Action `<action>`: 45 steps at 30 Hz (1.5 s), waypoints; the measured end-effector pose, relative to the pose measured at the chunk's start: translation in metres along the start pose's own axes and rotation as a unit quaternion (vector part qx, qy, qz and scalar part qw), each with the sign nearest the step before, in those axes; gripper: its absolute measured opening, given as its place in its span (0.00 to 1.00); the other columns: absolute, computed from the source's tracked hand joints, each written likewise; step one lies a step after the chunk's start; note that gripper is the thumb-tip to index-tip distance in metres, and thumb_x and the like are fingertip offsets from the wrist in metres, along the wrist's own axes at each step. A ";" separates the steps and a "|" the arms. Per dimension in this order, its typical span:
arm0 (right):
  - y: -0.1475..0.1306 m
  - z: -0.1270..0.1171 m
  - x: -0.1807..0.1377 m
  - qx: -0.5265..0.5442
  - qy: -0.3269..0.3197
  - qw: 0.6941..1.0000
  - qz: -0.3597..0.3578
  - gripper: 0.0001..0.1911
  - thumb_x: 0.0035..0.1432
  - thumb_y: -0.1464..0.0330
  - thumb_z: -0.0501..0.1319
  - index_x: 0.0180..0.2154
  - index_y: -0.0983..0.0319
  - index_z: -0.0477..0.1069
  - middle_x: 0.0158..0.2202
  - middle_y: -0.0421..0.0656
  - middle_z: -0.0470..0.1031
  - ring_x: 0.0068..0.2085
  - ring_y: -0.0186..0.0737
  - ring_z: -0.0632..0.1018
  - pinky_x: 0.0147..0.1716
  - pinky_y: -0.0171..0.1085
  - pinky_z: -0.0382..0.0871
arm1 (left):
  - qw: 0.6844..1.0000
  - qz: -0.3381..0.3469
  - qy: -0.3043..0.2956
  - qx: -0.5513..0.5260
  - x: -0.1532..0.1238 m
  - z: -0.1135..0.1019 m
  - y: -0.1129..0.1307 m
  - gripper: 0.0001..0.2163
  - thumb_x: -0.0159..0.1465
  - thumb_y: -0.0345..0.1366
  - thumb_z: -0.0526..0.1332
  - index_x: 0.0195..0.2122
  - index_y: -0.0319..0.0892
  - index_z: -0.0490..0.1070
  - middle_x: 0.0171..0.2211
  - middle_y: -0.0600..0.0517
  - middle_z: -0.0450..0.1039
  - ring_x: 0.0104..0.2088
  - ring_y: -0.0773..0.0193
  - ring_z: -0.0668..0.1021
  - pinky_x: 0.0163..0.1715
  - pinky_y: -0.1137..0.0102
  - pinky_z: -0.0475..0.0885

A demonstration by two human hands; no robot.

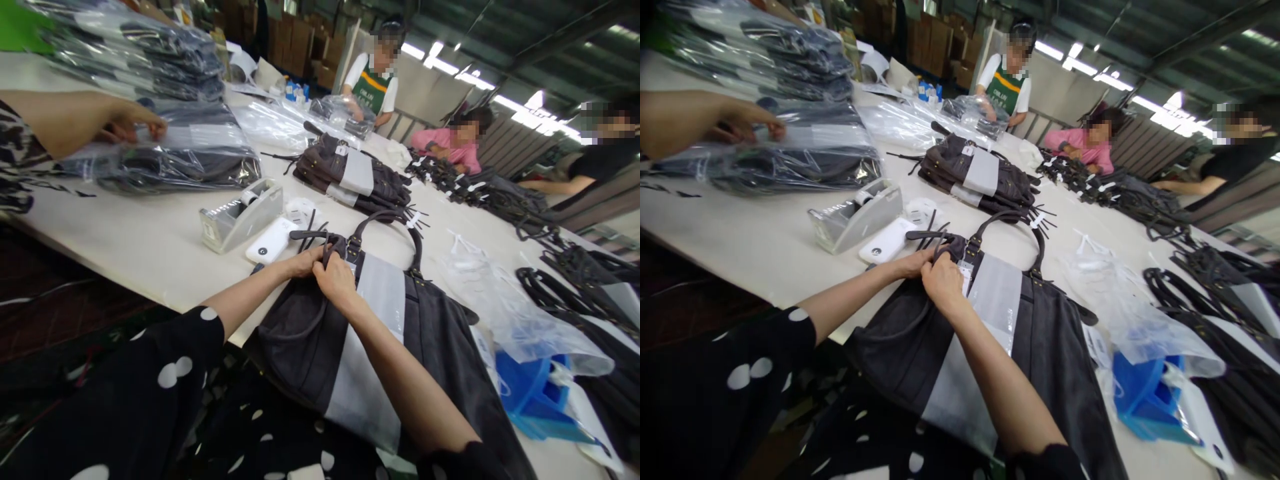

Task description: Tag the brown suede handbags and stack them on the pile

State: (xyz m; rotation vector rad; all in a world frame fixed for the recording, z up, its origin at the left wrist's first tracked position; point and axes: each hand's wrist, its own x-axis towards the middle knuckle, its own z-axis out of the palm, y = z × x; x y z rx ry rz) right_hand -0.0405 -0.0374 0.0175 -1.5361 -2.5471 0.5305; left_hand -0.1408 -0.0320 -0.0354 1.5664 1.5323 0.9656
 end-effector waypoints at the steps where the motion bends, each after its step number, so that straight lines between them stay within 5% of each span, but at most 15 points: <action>1: 0.000 0.000 0.000 0.003 0.000 1.000 -0.002 0.16 0.54 0.65 0.49 0.42 0.68 0.62 0.37 0.56 0.73 0.41 0.52 0.75 0.38 0.44 0.65 | 1.000 0.004 0.006 -0.013 -0.003 -0.001 0.000 0.18 0.62 0.28 0.45 0.52 0.36 0.62 0.43 0.49 0.73 0.43 0.64 0.73 0.45 0.68 0.68; 7: 0.004 -0.004 -0.002 0.075 -0.036 0.996 -0.039 0.25 0.43 0.58 0.61 0.41 0.65 0.61 0.37 0.50 0.72 0.39 0.49 0.73 0.33 0.39 0.64 | 0.996 0.026 0.049 0.075 -0.056 -0.012 -0.007 0.15 0.56 0.27 0.52 0.44 0.39 0.69 0.49 0.47 0.68 0.51 0.61 0.69 0.51 0.67 0.63; 15: 0.013 -0.005 -0.004 0.206 -0.014 0.974 -0.088 0.11 0.45 0.64 0.56 0.33 0.61 0.62 0.22 0.36 0.64 0.25 0.36 0.68 0.25 0.34 0.58 | 0.991 0.020 -0.082 0.104 -0.128 -0.031 0.028 0.14 0.54 0.27 0.53 0.42 0.40 0.69 0.44 0.50 0.70 0.46 0.65 0.71 0.48 0.73 0.64; 21: 0.000 0.004 -0.007 0.213 0.040 0.975 -0.040 0.11 0.45 0.66 0.53 0.34 0.62 0.62 0.23 0.38 0.66 0.26 0.39 0.68 0.27 0.36 0.60 | 0.967 0.003 -0.249 0.051 -0.122 -0.038 0.035 0.14 0.49 0.26 0.56 0.38 0.38 0.69 0.39 0.51 0.69 0.37 0.65 0.72 0.34 0.76 0.68; 26: -0.012 0.018 -0.009 0.139 0.029 0.990 -0.012 0.18 0.47 0.65 0.54 0.41 0.65 0.60 0.26 0.44 0.70 0.29 0.44 0.72 0.31 0.40 0.63 | 0.964 0.004 -0.261 0.050 -0.111 -0.032 0.032 0.11 0.48 0.26 0.57 0.34 0.37 0.69 0.36 0.52 0.69 0.33 0.66 0.71 0.32 0.75 0.66; 31: -0.015 0.020 -0.010 0.116 0.006 0.993 -0.007 0.24 0.53 0.58 0.53 0.46 0.68 0.58 0.31 0.50 0.72 0.34 0.49 0.74 0.35 0.43 0.65 | 0.979 0.001 -0.204 -0.015 -0.134 -0.045 0.039 0.05 0.56 0.32 0.55 0.30 0.38 0.69 0.33 0.53 0.69 0.34 0.67 0.70 0.35 0.76 0.64; 36: -0.017 0.023 -0.011 0.102 -0.006 0.995 -0.004 0.27 0.55 0.57 0.53 0.50 0.70 0.56 0.33 0.53 0.73 0.36 0.51 0.75 0.38 0.44 0.66 | 0.978 -0.014 -0.204 -0.040 -0.159 -0.046 0.055 0.15 0.62 0.44 0.49 0.30 0.38 0.68 0.31 0.52 0.69 0.32 0.68 0.70 0.34 0.74 0.64; 40: -0.023 0.031 -0.013 0.072 -0.008 0.997 0.011 0.28 0.57 0.57 0.52 0.51 0.72 0.55 0.35 0.56 0.73 0.38 0.52 0.76 0.39 0.45 0.66 | 0.987 -0.092 -0.042 0.122 -0.172 -0.013 0.069 0.19 0.55 0.54 0.56 0.25 0.39 0.65 0.27 0.52 0.66 0.29 0.64 0.69 0.30 0.70 0.65; 45: -0.016 0.037 -0.015 0.083 -0.020 0.996 -0.015 0.23 0.62 0.64 0.43 0.54 0.72 0.53 0.37 0.55 0.74 0.40 0.48 0.76 0.40 0.42 0.66 | 0.964 -0.069 0.140 0.213 -0.188 0.025 0.057 0.16 0.64 0.40 0.47 0.25 0.39 0.65 0.33 0.47 0.69 0.36 0.61 0.72 0.40 0.66 0.68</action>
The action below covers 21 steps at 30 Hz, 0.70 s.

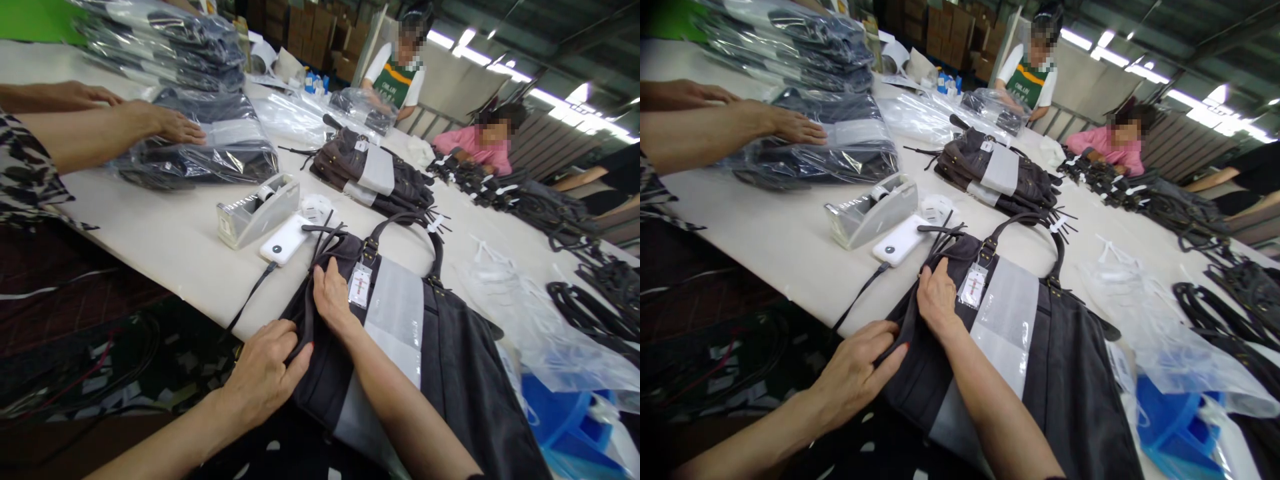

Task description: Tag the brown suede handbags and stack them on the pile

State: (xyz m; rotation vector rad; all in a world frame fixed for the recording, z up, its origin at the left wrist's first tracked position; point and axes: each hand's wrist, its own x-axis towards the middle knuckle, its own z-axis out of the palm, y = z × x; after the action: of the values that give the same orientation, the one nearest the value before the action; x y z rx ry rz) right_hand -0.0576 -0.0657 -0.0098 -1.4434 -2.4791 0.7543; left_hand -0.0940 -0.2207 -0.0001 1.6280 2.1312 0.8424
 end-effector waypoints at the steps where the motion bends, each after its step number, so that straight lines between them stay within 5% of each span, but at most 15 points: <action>1: 0.003 0.000 0.000 0.006 -0.006 1.000 -0.008 0.23 0.62 0.66 0.43 0.55 0.72 0.52 0.37 0.54 0.74 0.40 0.47 0.76 0.41 0.42 0.66 | 0.999 0.014 0.036 -0.010 -0.004 0.005 -0.004 0.15 0.64 0.38 0.46 0.25 0.39 0.66 0.36 0.46 0.69 0.39 0.62 0.72 0.42 0.66 0.68; 6: 0.011 0.009 -0.003 -0.025 -0.013 0.999 -0.039 0.28 0.59 0.69 0.46 0.58 0.76 0.45 0.36 0.54 0.74 0.38 0.46 0.76 0.40 0.40 0.67 | 0.990 0.017 0.143 -0.002 -0.023 0.023 -0.025 0.09 0.63 0.33 0.49 0.33 0.39 0.67 0.46 0.44 0.66 0.48 0.61 0.69 0.49 0.68 0.67; 10: 0.010 0.025 -0.008 -0.125 0.021 0.988 -0.088 0.31 0.57 0.70 0.46 0.58 0.81 0.42 0.41 0.60 0.70 0.37 0.47 0.76 0.36 0.39 0.69 | 0.979 0.018 0.201 0.031 -0.029 0.036 -0.034 0.18 0.62 0.29 0.49 0.54 0.36 0.57 0.52 0.42 0.61 0.53 0.59 0.66 0.52 0.66 0.66; 13: 0.008 0.035 -0.010 -0.197 0.029 0.972 -0.125 0.33 0.53 0.72 0.48 0.58 0.83 0.42 0.41 0.62 0.68 0.37 0.46 0.75 0.33 0.38 0.71 | 0.976 0.090 0.190 0.049 -0.030 0.038 -0.038 0.23 0.61 0.24 0.48 0.59 0.39 0.51 0.56 0.43 0.58 0.55 0.59 0.63 0.54 0.64 0.64; 16: 0.007 0.038 -0.010 -0.217 0.020 0.967 -0.132 0.33 0.53 0.73 0.48 0.57 0.85 0.43 0.40 0.62 0.68 0.36 0.46 0.75 0.33 0.38 0.71 | 0.975 0.126 0.154 0.099 -0.027 0.024 -0.035 0.19 0.60 0.26 0.50 0.54 0.40 0.60 0.53 0.45 0.63 0.53 0.58 0.66 0.51 0.62 0.65; 18: 0.008 0.038 -0.009 -0.156 0.010 0.981 -0.114 0.33 0.53 0.73 0.48 0.58 0.84 0.42 0.42 0.63 0.66 0.39 0.48 0.74 0.35 0.40 0.71 | 0.974 0.119 0.137 0.136 -0.017 0.007 -0.022 0.13 0.60 0.31 0.53 0.47 0.39 0.66 0.48 0.45 0.68 0.49 0.56 0.69 0.48 0.59 0.66; 20: 0.010 0.037 -0.008 0.067 -0.033 0.992 -0.103 0.33 0.53 0.74 0.48 0.60 0.78 0.41 0.45 0.61 0.65 0.44 0.49 0.72 0.40 0.43 0.70 | 0.974 0.117 0.130 0.144 0.007 -0.008 0.000 0.11 0.60 0.35 0.53 0.41 0.38 0.69 0.44 0.44 0.70 0.46 0.55 0.70 0.47 0.58 0.67; 21: 0.011 0.035 -0.007 0.247 -0.067 0.960 -0.110 0.33 0.54 0.74 0.47 0.61 0.73 0.42 0.46 0.59 0.64 0.47 0.49 0.70 0.43 0.44 0.68 | 0.975 0.121 0.130 0.136 0.025 -0.013 0.015 0.12 0.61 0.37 0.52 0.41 0.37 0.69 0.43 0.43 0.70 0.45 0.55 0.70 0.47 0.59 0.66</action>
State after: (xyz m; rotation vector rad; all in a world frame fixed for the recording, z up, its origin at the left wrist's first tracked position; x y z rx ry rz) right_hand -0.0593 -0.0791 -0.0446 -0.9508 -2.2540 1.3366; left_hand -0.0974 -0.1977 0.0213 2.0505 2.3410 0.9110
